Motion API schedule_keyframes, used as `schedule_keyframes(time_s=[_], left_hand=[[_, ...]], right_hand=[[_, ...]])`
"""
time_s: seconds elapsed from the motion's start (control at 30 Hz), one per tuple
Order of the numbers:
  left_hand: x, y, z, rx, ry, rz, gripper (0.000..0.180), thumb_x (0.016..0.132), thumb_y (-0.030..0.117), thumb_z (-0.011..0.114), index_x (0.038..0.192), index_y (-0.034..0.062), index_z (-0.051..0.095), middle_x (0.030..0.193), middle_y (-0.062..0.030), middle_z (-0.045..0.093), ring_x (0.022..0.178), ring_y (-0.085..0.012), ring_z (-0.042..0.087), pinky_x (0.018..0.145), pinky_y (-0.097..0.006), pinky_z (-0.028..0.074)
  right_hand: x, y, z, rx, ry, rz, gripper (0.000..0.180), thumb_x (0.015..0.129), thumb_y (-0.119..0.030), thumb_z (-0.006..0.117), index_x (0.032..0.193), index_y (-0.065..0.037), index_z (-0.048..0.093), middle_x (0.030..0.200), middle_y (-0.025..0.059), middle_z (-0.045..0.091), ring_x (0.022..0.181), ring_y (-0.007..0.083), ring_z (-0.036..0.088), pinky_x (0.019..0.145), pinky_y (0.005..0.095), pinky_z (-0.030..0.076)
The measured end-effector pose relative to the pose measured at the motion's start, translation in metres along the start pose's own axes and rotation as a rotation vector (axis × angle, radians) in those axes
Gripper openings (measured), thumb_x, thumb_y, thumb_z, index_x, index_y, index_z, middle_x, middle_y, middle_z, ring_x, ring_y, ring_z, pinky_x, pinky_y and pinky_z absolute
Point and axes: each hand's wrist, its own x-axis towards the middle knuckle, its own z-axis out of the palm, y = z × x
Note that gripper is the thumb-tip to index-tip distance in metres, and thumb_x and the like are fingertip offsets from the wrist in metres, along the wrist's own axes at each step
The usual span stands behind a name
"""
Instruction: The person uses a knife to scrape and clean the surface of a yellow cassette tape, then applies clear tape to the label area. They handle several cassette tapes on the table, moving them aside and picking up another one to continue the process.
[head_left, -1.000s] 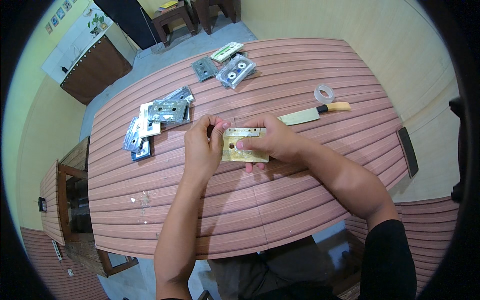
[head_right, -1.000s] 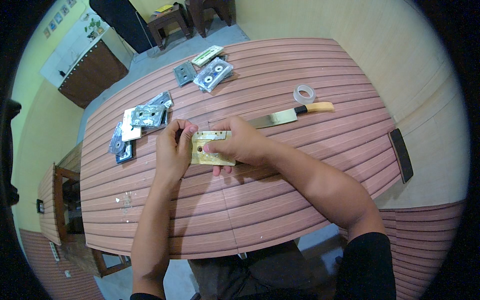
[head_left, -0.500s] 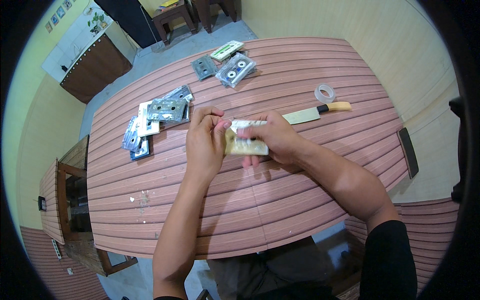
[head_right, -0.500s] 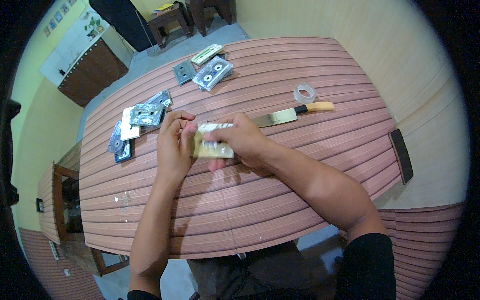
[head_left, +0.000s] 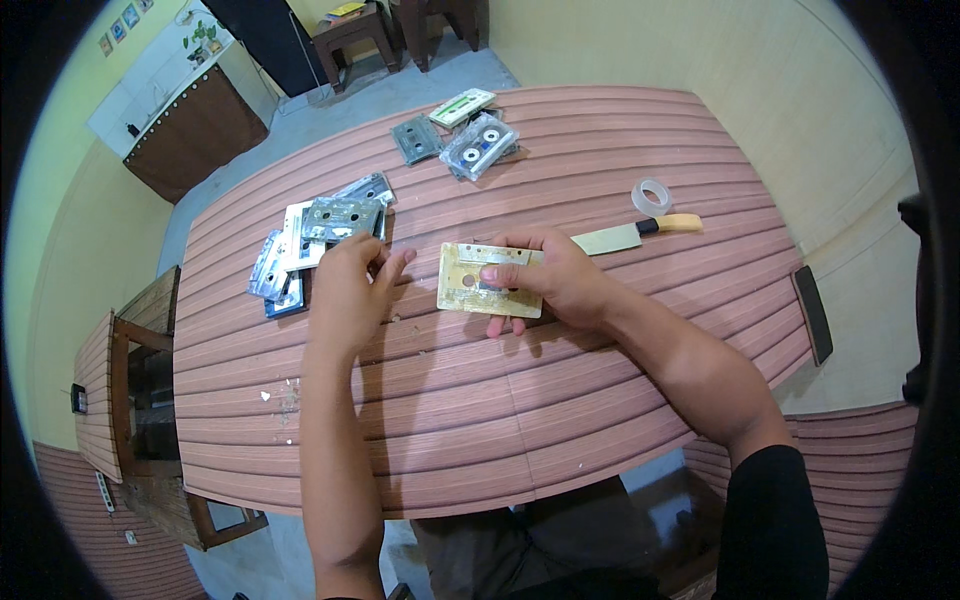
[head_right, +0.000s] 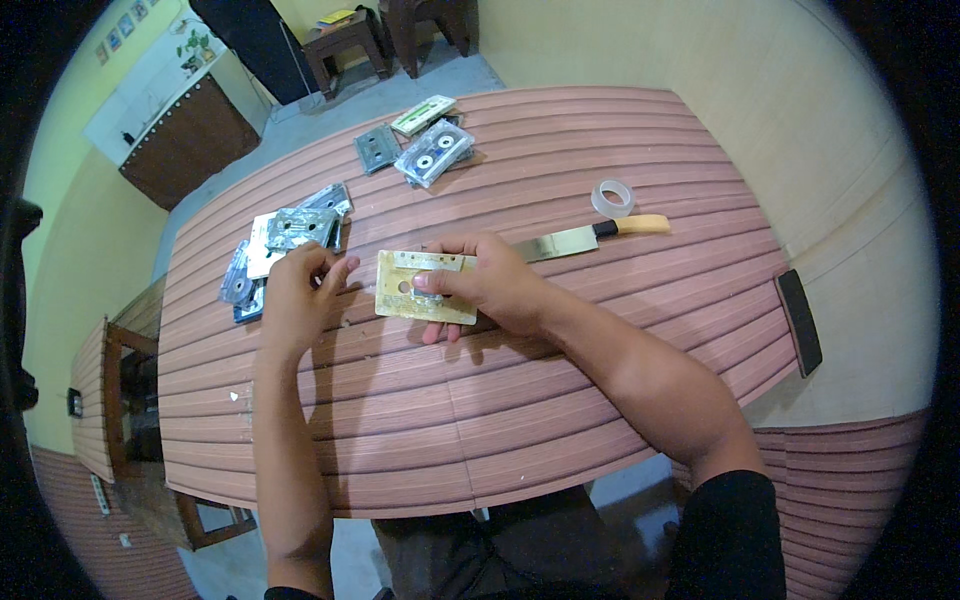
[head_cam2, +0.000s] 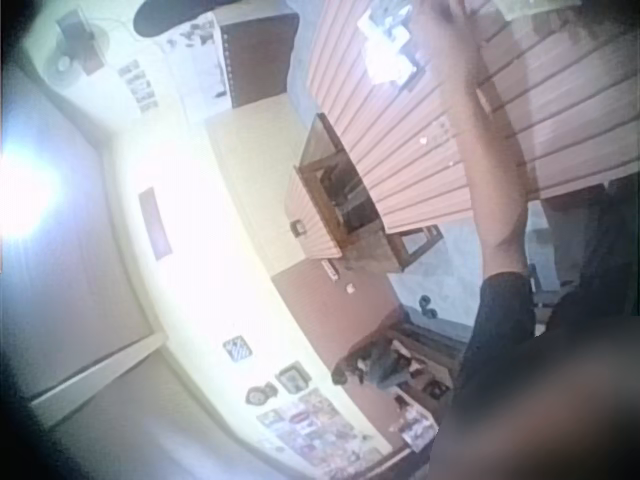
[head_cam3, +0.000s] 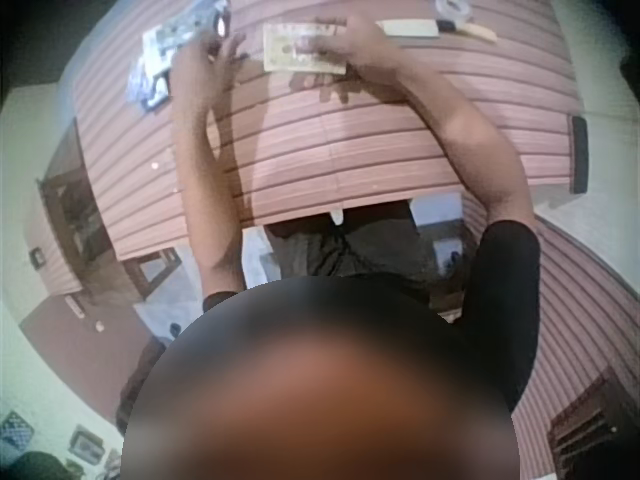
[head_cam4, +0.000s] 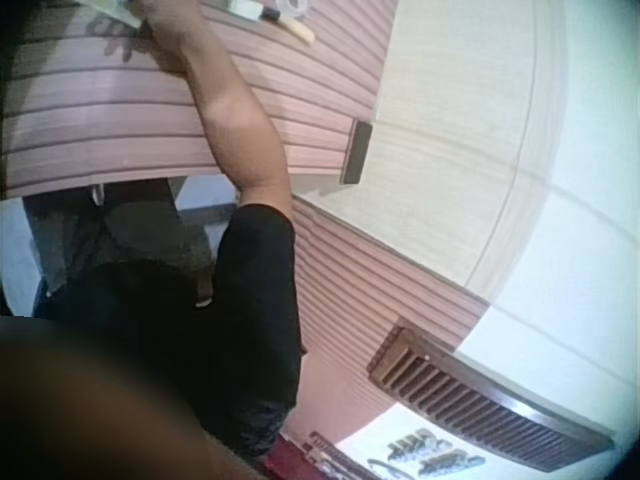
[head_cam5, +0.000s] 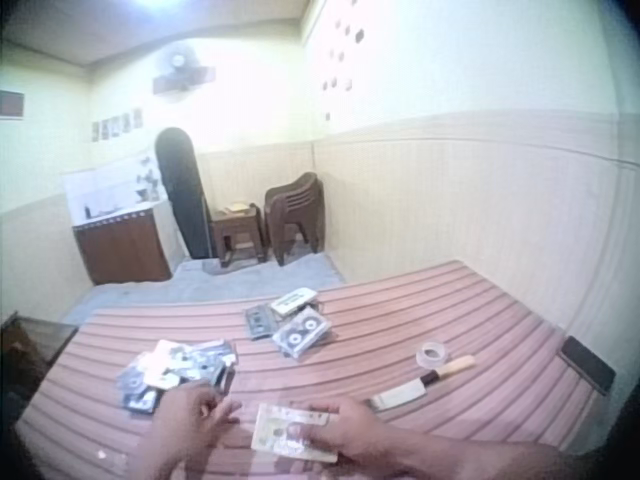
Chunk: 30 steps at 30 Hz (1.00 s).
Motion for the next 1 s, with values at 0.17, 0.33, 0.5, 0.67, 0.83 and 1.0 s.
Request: schedule_keyframes(time_s=[0.17,0.33,0.5,0.67,0.83,1.0], left_hand=[[-0.007,-0.002,-0.027,0.029,-0.178,-0.097,0.038,0.096,0.028,0.097,0.084,-0.005,0.083,0.079,-0.0136,0.078,0.064,-0.0227,0.07,0.066,-0.04,0.056],[-0.007,0.001,-0.03,-0.138,-0.121,-0.083,0.016,0.096,0.012,0.093,0.1,-0.0025,0.089,0.088,-0.0104,0.082,0.077,-0.021,0.076,0.076,-0.036,0.062],[-0.002,0.022,-0.005,-0.283,0.084,0.191,0.023,0.099,0.004,0.087,0.122,0.0025,0.088,0.11,-0.0134,0.085,0.099,-0.0247,0.081,0.085,-0.034,0.063],[-0.007,0.036,0.013,-0.335,0.05,0.379,0.024,0.097,0.001,0.087,0.121,0.0023,0.088,0.126,-0.0123,0.083,0.111,-0.0295,0.082,0.094,-0.039,0.065],[-0.007,0.037,0.017,-0.281,0.067,0.382,0.02,0.094,0.0,0.088,0.114,-0.0013,0.087,0.12,-0.0137,0.083,0.108,-0.0319,0.083,0.096,-0.04,0.066],[-0.01,0.036,0.022,-0.295,0.089,0.356,0.017,0.093,-0.002,0.088,0.11,-0.0029,0.084,0.119,-0.0146,0.084,0.108,-0.0289,0.083,0.095,-0.037,0.066]], right_hand=[[0.001,0.0,0.0,-0.012,-0.023,-0.016,0.029,0.113,-0.01,0.075,0.135,0.008,0.067,0.112,0.024,0.081,0.083,0.0316,0.087,0.06,0.0342,0.071],[0.001,0.0,0.002,-0.023,-0.003,-0.005,0.031,0.114,-0.01,0.075,0.137,0.008,0.066,0.113,0.0245,0.081,0.083,0.0316,0.087,0.061,0.0344,0.072],[0.003,0.003,0.001,-0.036,-0.008,-0.013,0.033,0.113,-0.011,0.075,0.138,0.008,0.065,0.11,0.0232,0.081,0.083,0.0317,0.087,0.063,0.0355,0.072],[0.003,0.006,-0.001,-0.024,-0.025,-0.027,0.035,0.113,-0.012,0.076,0.138,0.008,0.064,0.108,0.023,0.081,0.082,0.0319,0.086,0.062,0.0354,0.072],[0.003,0.005,-0.001,-0.036,-0.012,-0.008,0.036,0.113,-0.011,0.076,0.14,0.009,0.063,0.109,0.0237,0.081,0.081,0.0324,0.087,0.061,0.0354,0.072],[0.003,0.005,0.0,-0.018,-0.006,-0.003,0.036,0.112,-0.009,0.075,0.14,0.01,0.063,0.109,0.0242,0.081,0.082,0.0332,0.087,0.061,0.0363,0.072]])
